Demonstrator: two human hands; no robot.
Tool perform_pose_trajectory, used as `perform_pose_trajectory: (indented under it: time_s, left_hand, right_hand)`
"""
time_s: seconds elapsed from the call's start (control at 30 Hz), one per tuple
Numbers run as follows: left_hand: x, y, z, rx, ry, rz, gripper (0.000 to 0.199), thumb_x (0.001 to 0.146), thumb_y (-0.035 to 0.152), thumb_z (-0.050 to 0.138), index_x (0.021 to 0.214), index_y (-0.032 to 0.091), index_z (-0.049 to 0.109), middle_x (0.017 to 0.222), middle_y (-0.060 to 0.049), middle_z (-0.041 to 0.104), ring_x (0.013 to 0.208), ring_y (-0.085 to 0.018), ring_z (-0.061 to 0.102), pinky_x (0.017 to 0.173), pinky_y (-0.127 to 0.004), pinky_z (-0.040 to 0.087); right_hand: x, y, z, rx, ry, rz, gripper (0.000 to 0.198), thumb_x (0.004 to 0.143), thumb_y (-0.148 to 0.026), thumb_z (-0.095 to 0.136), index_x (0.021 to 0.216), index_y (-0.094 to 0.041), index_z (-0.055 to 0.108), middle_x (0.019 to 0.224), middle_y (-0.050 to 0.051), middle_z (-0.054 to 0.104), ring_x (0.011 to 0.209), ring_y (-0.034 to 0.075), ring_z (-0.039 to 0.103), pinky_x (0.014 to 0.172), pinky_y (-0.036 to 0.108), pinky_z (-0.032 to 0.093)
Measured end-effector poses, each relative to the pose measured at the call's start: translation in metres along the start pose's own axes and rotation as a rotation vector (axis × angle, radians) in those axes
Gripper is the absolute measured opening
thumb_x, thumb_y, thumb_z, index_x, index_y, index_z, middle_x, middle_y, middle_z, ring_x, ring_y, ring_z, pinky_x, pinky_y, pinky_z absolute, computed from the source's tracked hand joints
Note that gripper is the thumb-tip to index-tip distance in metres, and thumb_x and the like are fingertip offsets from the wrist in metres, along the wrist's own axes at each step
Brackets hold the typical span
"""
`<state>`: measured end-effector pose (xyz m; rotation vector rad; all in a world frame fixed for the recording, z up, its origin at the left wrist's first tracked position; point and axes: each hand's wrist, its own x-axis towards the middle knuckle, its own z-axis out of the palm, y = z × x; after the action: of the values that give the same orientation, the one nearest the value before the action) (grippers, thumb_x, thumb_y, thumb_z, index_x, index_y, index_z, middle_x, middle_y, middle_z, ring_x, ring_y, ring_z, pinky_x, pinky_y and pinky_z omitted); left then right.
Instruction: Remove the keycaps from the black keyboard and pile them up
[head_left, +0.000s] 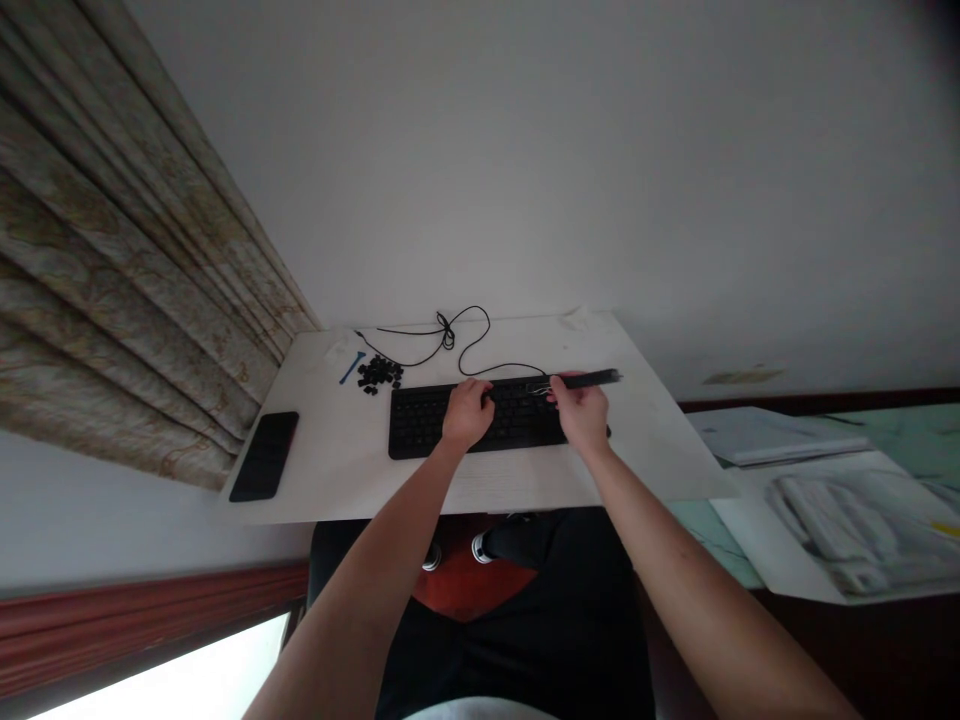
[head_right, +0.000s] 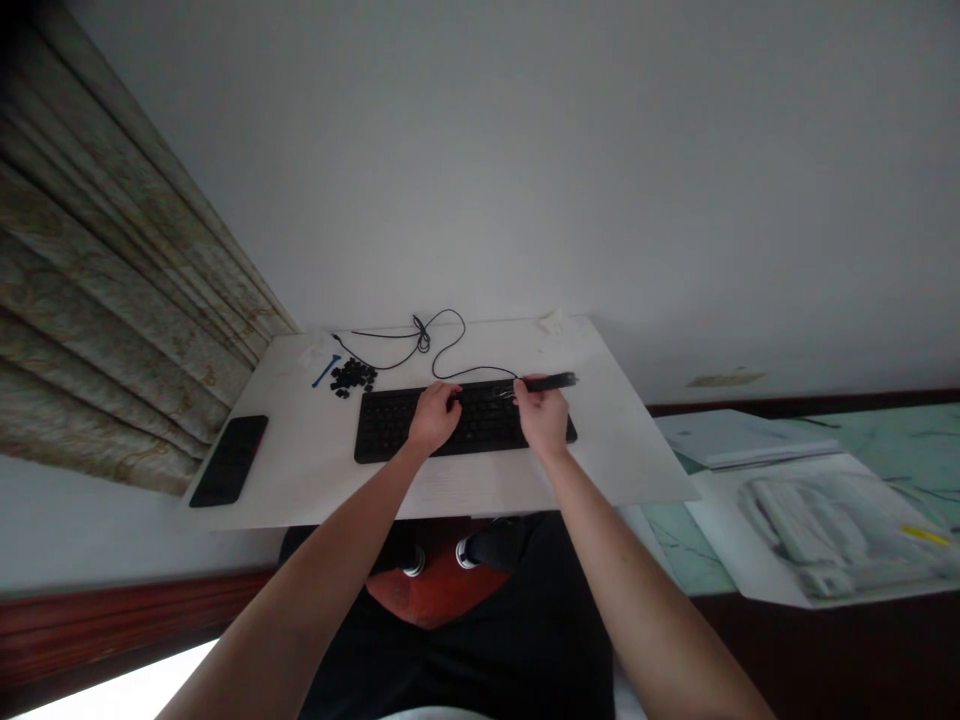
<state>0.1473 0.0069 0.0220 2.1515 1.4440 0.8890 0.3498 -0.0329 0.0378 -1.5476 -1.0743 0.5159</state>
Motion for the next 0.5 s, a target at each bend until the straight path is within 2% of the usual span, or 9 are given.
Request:
perform_pose_trajectory:
  time_s: [0.13, 0.23, 0.37, 0.5]
  left_hand:
    - [-0.001, 0.004, -0.002, 0.068, -0.030, 0.025, 0.025, 0.094, 0.023, 0.060, 0.118, 0.018, 0.067, 0.114, -0.011, 0.070, 0.112, -0.026, 0.063, 0.103, -0.042, 0.046]
    - [-0.002, 0.005, -0.004, 0.111, -0.051, 0.050, 0.033, 0.096, 0.033, 0.061, 0.125, 0.018, 0.064, 0.116, -0.012, 0.070, 0.114, -0.029, 0.062, 0.102, -0.044, 0.045]
    - [-0.001, 0.005, -0.004, 0.156, -0.072, 0.059, 0.028, 0.101, 0.032, 0.053, 0.124, 0.021, 0.064, 0.116, -0.010, 0.070, 0.115, -0.027, 0.061, 0.101, -0.042, 0.044]
    - [0.001, 0.005, -0.003, 0.181, -0.075, 0.041, 0.024, 0.103, 0.024, 0.047, 0.115, 0.020, 0.067, 0.113, -0.010, 0.071, 0.112, -0.026, 0.061, 0.100, -0.041, 0.044]
  right_hand:
    - [0.016, -0.031, 0.019, -0.032, -0.303, 0.063, 0.034, 0.087, -0.050, 0.068, 0.091, -0.017, 0.068, 0.073, 0.008, 0.074, 0.065, 0.023, 0.073, 0.055, 0.030, 0.055]
    - [0.025, -0.045, 0.030, -0.164, -0.463, -0.008, 0.026, 0.088, -0.043, 0.068, 0.081, -0.018, 0.067, 0.067, 0.005, 0.072, 0.060, 0.021, 0.071, 0.054, 0.028, 0.052]
    - [0.032, -0.053, 0.038, -0.349, -0.515, -0.154, 0.028, 0.090, -0.040, 0.067, 0.070, -0.020, 0.064, 0.061, 0.004, 0.069, 0.058, 0.021, 0.069, 0.055, 0.028, 0.048]
    - [0.034, -0.053, 0.040, -0.437, -0.513, -0.205, 0.030, 0.088, -0.040, 0.069, 0.066, -0.021, 0.063, 0.059, 0.004, 0.068, 0.060, 0.022, 0.068, 0.057, 0.029, 0.047]
